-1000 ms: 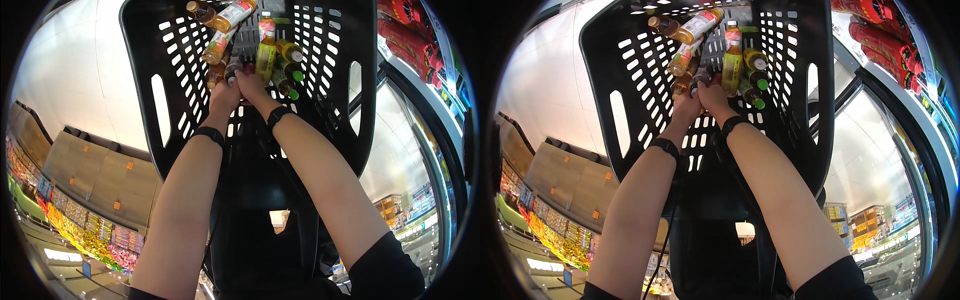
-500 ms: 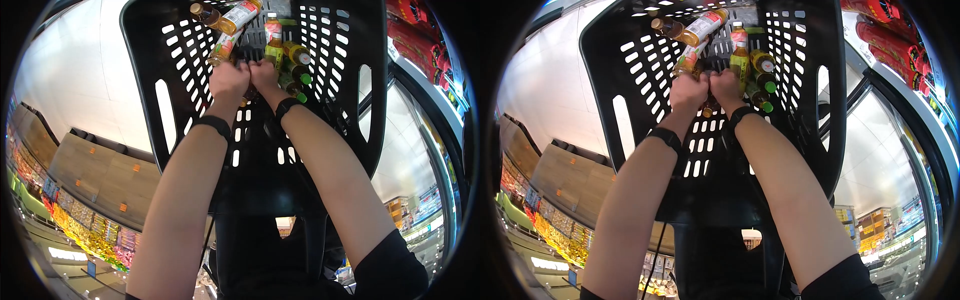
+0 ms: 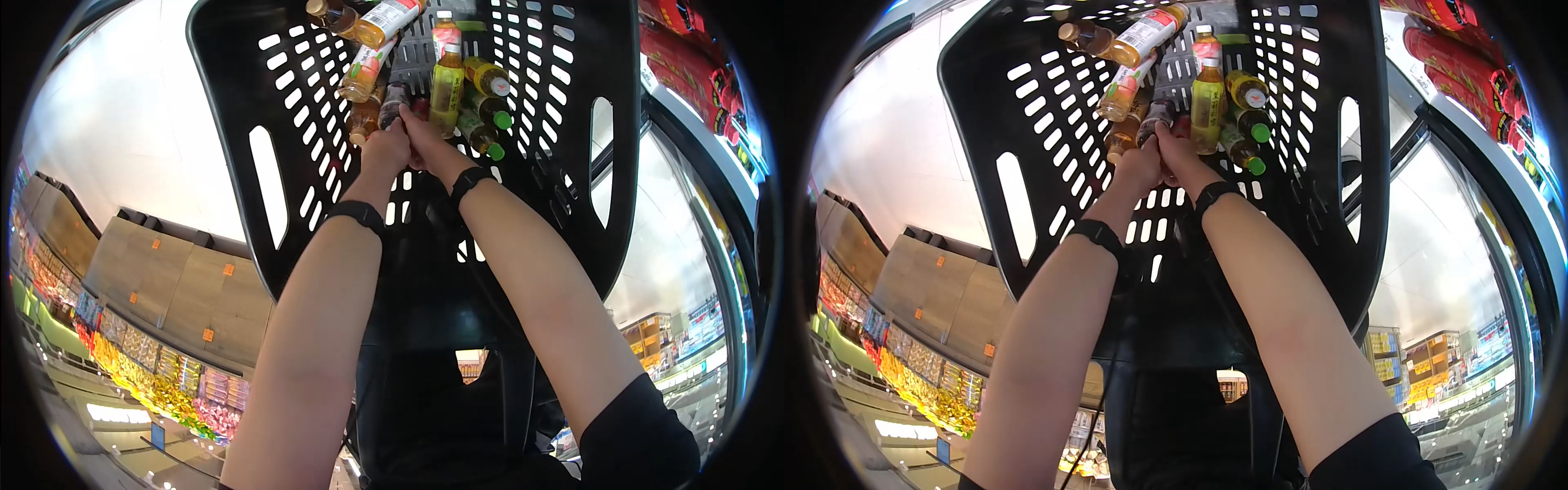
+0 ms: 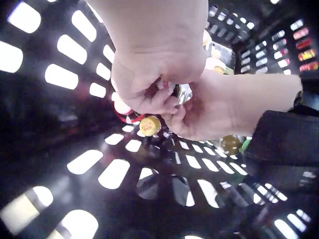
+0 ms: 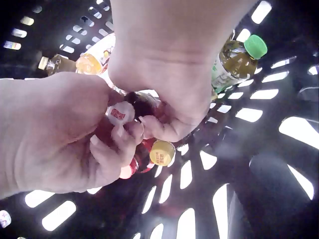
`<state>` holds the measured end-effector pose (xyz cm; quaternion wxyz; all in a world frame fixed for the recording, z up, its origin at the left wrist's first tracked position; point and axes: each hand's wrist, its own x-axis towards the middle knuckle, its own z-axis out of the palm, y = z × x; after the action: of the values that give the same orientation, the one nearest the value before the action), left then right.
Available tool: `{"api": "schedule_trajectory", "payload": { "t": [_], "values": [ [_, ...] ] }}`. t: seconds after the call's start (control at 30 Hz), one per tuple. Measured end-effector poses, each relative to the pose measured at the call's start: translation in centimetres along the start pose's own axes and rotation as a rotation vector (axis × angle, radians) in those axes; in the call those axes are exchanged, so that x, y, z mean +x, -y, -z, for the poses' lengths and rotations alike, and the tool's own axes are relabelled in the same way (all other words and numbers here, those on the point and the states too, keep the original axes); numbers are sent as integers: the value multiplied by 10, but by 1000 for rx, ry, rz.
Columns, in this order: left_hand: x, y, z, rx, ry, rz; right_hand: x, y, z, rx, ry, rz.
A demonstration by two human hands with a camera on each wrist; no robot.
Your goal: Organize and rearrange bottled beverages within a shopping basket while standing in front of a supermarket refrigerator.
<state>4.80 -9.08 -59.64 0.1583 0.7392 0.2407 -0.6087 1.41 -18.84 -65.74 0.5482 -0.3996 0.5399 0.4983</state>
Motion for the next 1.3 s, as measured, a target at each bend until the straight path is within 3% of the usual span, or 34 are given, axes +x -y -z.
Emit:
{"api": "schedule_trajectory", "payload": {
  "t": [0.07, 0.17, 0.27, 0.4, 0.57, 0.67, 0.77, 0.83, 0.9, 0.93, 0.97, 1.07, 1.13, 1.23, 1.3],
  "values": [
    [1, 7, -12, -186, -155, 106, -19, 8, -3, -15, -19, 10],
    [-20, 18, -14, -438, -174, 115, -42, 5, -3, -14, -43, 26],
    [-56, 22, -18, -437, -264, 35, -52, -1, -1, 80, -47, 36],
    [-151, 6, 14, -420, -174, 89, -94, -3, 19, 266, -26, 149],
    [-286, 5, 59, -195, -278, -292, -167, 9, 48, 226, 169, 115],
    [-373, 13, 93, -145, -291, -508, -226, 29, 54, 345, 575, 62],
    [-447, 25, 127, -29, -404, -702, -297, 47, 58, 35, 717, 59],
    [-496, 31, 152, -101, -447, -695, -345, 57, 57, -27, 748, 45],
    [-534, 41, 172, -120, -583, -699, -403, 63, 50, -95, 804, 201],
    [-555, 42, 184, -113, -653, -701, -425, 68, 45, -45, 1010, 190],
    [-573, 47, 191, -141, -710, -753, -451, 67, 43, 5, 1061, 156],
    [-624, 55, 208, -258, -832, -861, -545, 55, 24, -21, 838, 329],
    [-661, 57, 219, -359, -919, -1060, -600, 43, 19, -115, 852, 458],
    [-720, 54, 236, -407, -1059, -1127, -681, 24, 15, -283, 901, 530],
    [-758, 52, 245, -479, -1054, -1131, -720, 1, 13, -172, 868, 559]
  ]
}}
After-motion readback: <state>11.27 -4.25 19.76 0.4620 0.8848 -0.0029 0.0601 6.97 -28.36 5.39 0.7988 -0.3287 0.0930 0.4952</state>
